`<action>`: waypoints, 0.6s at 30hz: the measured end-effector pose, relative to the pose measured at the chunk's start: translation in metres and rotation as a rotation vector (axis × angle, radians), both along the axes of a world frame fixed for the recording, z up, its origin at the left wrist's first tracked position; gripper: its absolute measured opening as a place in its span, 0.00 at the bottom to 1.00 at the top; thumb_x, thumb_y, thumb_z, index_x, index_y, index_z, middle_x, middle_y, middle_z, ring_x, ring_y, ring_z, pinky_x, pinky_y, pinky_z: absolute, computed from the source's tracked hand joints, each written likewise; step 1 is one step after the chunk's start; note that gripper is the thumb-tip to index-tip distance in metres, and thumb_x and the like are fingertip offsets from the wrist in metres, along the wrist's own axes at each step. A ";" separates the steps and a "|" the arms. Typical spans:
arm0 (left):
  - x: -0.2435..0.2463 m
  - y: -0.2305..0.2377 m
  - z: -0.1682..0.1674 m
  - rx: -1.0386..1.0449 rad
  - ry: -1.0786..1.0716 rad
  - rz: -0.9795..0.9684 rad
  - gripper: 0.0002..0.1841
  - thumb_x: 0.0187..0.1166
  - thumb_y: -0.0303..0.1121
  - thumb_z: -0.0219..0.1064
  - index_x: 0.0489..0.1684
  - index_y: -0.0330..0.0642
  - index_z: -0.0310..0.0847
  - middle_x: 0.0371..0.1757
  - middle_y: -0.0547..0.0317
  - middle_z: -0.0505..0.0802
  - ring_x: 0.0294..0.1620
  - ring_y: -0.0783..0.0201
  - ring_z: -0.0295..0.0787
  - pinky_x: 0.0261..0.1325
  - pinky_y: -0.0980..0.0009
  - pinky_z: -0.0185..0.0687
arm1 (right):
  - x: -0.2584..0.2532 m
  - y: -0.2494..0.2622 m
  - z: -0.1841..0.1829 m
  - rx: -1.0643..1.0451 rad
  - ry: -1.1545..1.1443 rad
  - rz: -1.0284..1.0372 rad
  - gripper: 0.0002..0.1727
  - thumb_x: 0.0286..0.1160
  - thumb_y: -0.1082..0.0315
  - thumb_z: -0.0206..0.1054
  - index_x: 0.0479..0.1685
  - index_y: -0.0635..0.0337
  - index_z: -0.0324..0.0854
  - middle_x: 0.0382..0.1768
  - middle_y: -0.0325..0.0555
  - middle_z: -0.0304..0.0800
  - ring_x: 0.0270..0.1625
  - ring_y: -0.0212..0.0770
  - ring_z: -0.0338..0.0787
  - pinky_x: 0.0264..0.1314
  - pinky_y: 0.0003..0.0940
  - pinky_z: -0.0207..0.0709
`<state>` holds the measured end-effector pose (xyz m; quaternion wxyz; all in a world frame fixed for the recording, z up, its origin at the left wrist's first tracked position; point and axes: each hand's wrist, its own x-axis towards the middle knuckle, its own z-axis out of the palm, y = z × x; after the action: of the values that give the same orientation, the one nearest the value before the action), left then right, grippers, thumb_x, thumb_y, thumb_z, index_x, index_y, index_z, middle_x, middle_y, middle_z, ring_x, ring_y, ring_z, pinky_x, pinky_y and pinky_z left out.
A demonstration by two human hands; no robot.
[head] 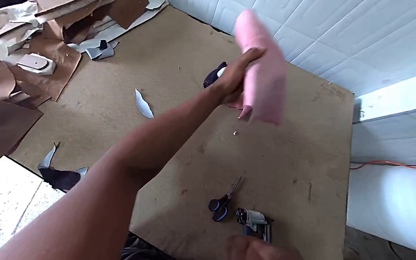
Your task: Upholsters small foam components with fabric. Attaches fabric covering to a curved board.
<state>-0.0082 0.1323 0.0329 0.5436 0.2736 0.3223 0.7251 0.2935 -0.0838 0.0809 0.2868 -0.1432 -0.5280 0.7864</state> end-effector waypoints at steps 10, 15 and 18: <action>-0.083 0.163 -0.145 -0.623 0.564 0.186 0.21 0.78 0.45 0.72 0.62 0.41 0.87 0.53 0.45 0.94 0.52 0.52 0.94 0.56 0.48 0.90 | -0.009 0.109 -0.090 -0.079 0.078 -0.316 0.25 0.86 0.44 0.58 0.55 0.55 0.86 0.21 0.40 0.81 0.19 0.33 0.77 0.22 0.29 0.73; -0.123 0.096 -0.158 -0.783 1.068 0.342 0.34 0.75 0.48 0.70 0.83 0.49 0.73 0.70 0.50 0.89 0.68 0.48 0.89 0.66 0.38 0.85 | -0.060 0.118 -0.102 0.015 -0.004 -0.180 0.23 0.88 0.45 0.58 0.62 0.50 0.87 0.22 0.35 0.81 0.21 0.30 0.78 0.24 0.25 0.75; -0.131 -0.003 -0.155 -0.653 1.100 0.363 0.31 0.76 0.45 0.72 0.81 0.48 0.75 0.74 0.52 0.87 0.71 0.52 0.86 0.73 0.44 0.83 | -0.102 0.114 -0.108 0.130 -0.054 -0.075 0.23 0.89 0.44 0.56 0.62 0.48 0.87 0.23 0.35 0.83 0.21 0.30 0.79 0.25 0.26 0.77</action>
<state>-0.1395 0.1290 -0.1223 0.2239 0.3664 0.7969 0.4249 0.1918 0.0302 -0.0275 0.3105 -0.1651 -0.5799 0.7349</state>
